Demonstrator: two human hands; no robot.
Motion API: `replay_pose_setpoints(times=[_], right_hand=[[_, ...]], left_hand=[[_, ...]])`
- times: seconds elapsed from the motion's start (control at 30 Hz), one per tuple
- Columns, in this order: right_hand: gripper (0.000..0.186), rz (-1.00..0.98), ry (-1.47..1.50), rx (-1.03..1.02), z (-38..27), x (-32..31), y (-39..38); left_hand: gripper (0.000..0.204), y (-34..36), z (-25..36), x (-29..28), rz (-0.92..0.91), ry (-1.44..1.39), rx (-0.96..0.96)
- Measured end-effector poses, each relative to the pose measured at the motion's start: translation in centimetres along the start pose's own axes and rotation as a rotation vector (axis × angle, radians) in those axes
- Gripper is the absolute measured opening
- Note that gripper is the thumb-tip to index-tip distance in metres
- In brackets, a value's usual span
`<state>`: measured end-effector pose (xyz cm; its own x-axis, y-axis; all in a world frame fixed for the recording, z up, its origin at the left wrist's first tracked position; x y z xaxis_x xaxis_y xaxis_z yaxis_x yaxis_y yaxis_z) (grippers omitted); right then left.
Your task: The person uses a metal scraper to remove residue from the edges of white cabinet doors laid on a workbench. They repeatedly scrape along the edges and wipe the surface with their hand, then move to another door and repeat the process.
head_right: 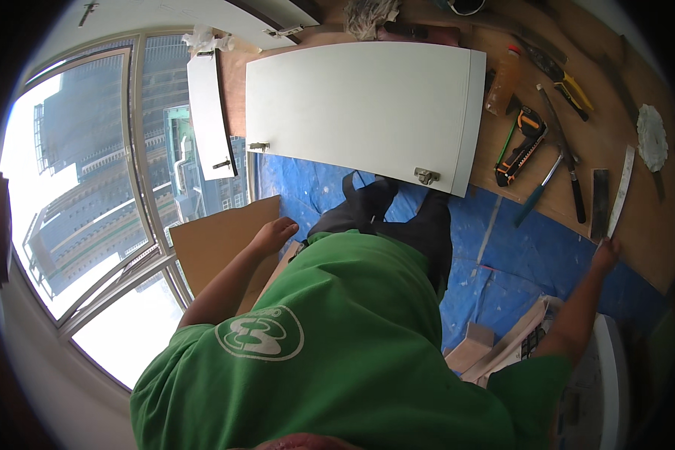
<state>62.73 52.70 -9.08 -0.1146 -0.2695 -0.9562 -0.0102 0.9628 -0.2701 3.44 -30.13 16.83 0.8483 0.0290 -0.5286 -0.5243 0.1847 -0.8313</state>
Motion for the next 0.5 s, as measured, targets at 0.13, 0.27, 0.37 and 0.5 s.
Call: replay_pose_setpoints(times=[0.13, 0.27, 0.37, 0.5], right_hand=[[0.043, 0.032, 0.013, 0.029, 2.9, -2.6, 1.2], [0.037, 0.199, 0.007, -0.026, 2.8, -7.4, -2.1], [0.025, 0.18, 0.655, 0.059, 4.8, -11.6, -7.0], [0.014, 0.151, 1.189, 0.402, -7.4, -9.8, -21.3]], left_hand=[[0.045, 1.6, 2.5, 1.7, -0.016, -0.054, 0.101], [0.038, 2.5, 3.2, 0.8, 0.024, -0.083, 0.268], [0.034, 5.8, 3.2, -0.5, 0.073, -0.119, 0.318], [0.026, 7.0, 1.3, -7.2, 0.28, -0.079, 0.472]])
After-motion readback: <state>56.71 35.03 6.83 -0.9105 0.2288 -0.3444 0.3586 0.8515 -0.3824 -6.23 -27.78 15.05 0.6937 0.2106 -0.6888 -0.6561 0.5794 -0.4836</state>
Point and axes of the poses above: each hand's wrist, its own y-axis towards the middle knuckle, its own x-axis out of the palm, z = x × y, the point moved 9 cm from there along y, towards the middle knuckle, and after that the axes turned 6 degrees about -y, right-handed, at the moved point
